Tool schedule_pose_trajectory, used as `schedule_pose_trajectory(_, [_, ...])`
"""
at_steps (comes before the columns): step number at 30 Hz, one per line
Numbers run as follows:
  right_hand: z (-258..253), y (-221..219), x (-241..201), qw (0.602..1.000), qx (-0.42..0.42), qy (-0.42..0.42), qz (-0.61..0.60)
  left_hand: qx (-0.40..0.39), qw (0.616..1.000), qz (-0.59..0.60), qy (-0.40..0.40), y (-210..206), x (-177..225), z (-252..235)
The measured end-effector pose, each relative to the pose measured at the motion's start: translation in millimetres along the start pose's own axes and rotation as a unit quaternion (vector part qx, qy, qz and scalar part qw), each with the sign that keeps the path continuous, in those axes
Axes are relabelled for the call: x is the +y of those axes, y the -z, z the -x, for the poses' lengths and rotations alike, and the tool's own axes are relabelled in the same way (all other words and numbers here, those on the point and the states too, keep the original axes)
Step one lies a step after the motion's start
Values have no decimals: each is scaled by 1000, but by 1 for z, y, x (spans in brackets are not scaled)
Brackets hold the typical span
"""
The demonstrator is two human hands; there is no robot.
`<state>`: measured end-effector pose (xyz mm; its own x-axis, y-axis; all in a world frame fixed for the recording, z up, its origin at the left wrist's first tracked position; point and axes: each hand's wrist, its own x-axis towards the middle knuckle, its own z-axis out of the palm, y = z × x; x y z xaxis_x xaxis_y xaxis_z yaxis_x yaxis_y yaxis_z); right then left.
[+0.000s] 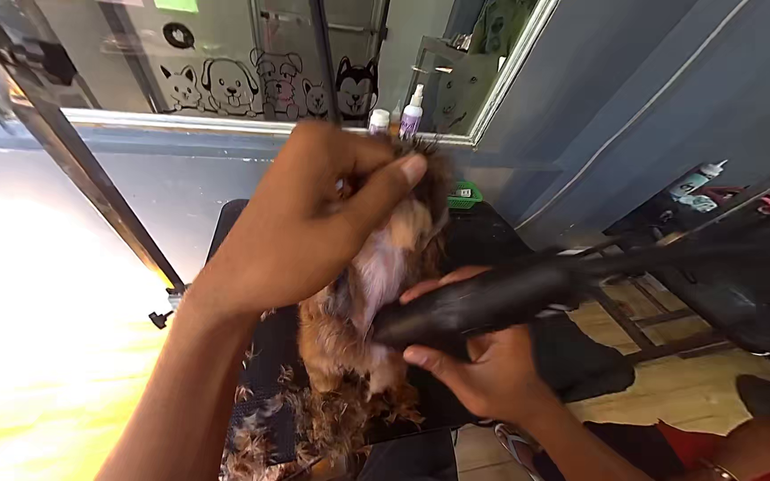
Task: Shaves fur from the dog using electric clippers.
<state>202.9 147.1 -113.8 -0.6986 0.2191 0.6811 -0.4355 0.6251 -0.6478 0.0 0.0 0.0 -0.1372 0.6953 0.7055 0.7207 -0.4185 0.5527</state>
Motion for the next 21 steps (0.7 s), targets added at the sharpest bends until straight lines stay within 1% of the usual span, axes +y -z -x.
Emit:
schedule_pose_trajectory(2, [16, -1, 12, 995, -31, -73, -62, 21, 997, 74, 0, -2, -16, 10])
schedule_pose_trajectory(4, [28, 4, 22, 978, -40, -109, -175, 61, 987, 151, 15, -6, -32, 23])
schedule_pose_trajectory(6, [34, 9, 27, 955, -2, -108, -275, 106, 977, 183, 26, -9, -42, 36])
schedule_pose_trajectory(8, [35, 14, 28, 937, 57, -98, -330, 157, 972, 169, 35, -14, -43, 44])
schedule_pose_trajectory(10, [32, 22, 25, 929, 104, -95, -341, 200, 968, 143, 45, -20, -41, 46])
schedule_pose_trajectory(12, [27, 30, 21, 926, 133, -80, -345, 238, 963, 111, 57, -28, -39, 44])
schedule_pose_trajectory(14, [17, 40, 15, 925, 147, -51, -347, 251, 962, 82, 64, -34, -37, 45])
schedule_pose_trajectory(15, [11, 44, 11, 932, 148, -37, -328, 249, 965, 55, 66, -37, -36, 47])
schedule_pose_trajectory(17, [-6, 54, 0, 953, 138, -8, -270, 263, 961, -54, 64, -45, -36, 50])
schedule_pose_trajectory(19, [-27, 62, -15, 969, 124, 29, -210, 290, 940, -175, 50, -56, -40, 51])
schedule_pose_trajectory(21, [-51, 67, -28, 975, 108, 77, -177, 315, 918, -240, 36, -63, -44, 48])
